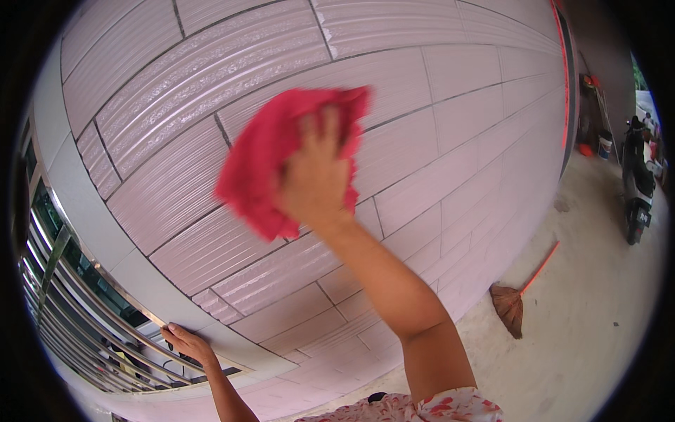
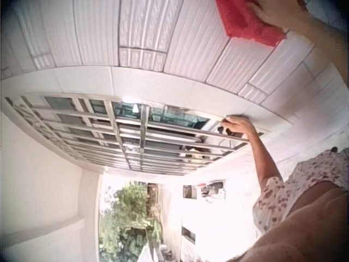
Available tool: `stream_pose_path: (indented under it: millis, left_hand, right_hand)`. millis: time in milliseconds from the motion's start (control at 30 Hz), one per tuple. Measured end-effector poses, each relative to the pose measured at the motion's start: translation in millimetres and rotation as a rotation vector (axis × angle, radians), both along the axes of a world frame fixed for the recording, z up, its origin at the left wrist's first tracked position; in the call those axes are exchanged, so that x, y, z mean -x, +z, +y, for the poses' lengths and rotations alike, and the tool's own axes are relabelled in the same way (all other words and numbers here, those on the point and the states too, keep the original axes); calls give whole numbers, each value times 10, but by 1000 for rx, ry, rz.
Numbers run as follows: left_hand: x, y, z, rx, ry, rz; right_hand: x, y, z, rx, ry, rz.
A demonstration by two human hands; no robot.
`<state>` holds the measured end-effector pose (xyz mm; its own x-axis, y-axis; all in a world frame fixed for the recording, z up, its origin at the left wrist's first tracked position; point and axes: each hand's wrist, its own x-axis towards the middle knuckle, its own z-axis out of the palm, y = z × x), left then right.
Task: The person cleans the frame of a window with metal bars and an adjacent tiled wall. They move an object and cloths on the window ledge, then wipe the metal bars, the window sill, and the outer wall using two different cloths.
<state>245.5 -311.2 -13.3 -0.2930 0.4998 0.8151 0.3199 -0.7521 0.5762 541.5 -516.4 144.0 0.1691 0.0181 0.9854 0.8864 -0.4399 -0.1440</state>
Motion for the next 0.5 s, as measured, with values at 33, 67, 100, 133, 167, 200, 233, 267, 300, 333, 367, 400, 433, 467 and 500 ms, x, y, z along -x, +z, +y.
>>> stream_pose_path:
  millis: [33,67,100,133,167,200,233,267,300,333,367,400,433,467,500]
  left_hand:
    - [-7,-14,4,9,-21,-7]
    - [-36,-3,-17,19,-32,-25]
    - [-85,7,-50,19,-50,-30]
    - [-87,21,-68,25,-30,-28]
    - [-57,24,-63,31,0,-23]
    - [-102,14,-65,31,-18,-51]
    - [-143,-1,-46,31,-33,-77]
    - [-123,-16,-20,30,-27,-89]
    - [-130,-21,-32,36,-37,-92]
    - [-142,-7,-55,42,-44,-97]
    - [-142,9,-64,46,-48,-104]
    - [-135,17,-67,58,-48,-104]
    - [-122,21,-73,70,-47,-103]
    - [-118,25,-80,82,-50,-105]
    - [-101,26,-77,77,-39,-101]
  right_hand:
    - [-235,-33,-111,-7,-189,-41]
    - [-485,-79,-222,-17,-384,-73]
    - [-829,-202,-260,-37,-666,-124]
    - [-1152,-366,-404,394,-471,168]
    - [-1081,-166,-593,585,-538,471]
    - [-1434,-386,-701,345,-570,321]
    - [-1794,-608,-805,114,-579,156]
    - [-1854,-701,-842,-18,-437,91]
    - [-1871,-757,-874,-146,-301,21]
    - [-1793,-820,-791,-224,-178,160]
    - [-1617,-906,-627,-304,-50,297]
    - [-1420,-983,-503,-346,11,375]
    - [-1189,-1050,-376,-327,38,361]
    - [-929,-1092,-265,-304,70,346]
    - [-650,-1130,-138,-255,105,318]
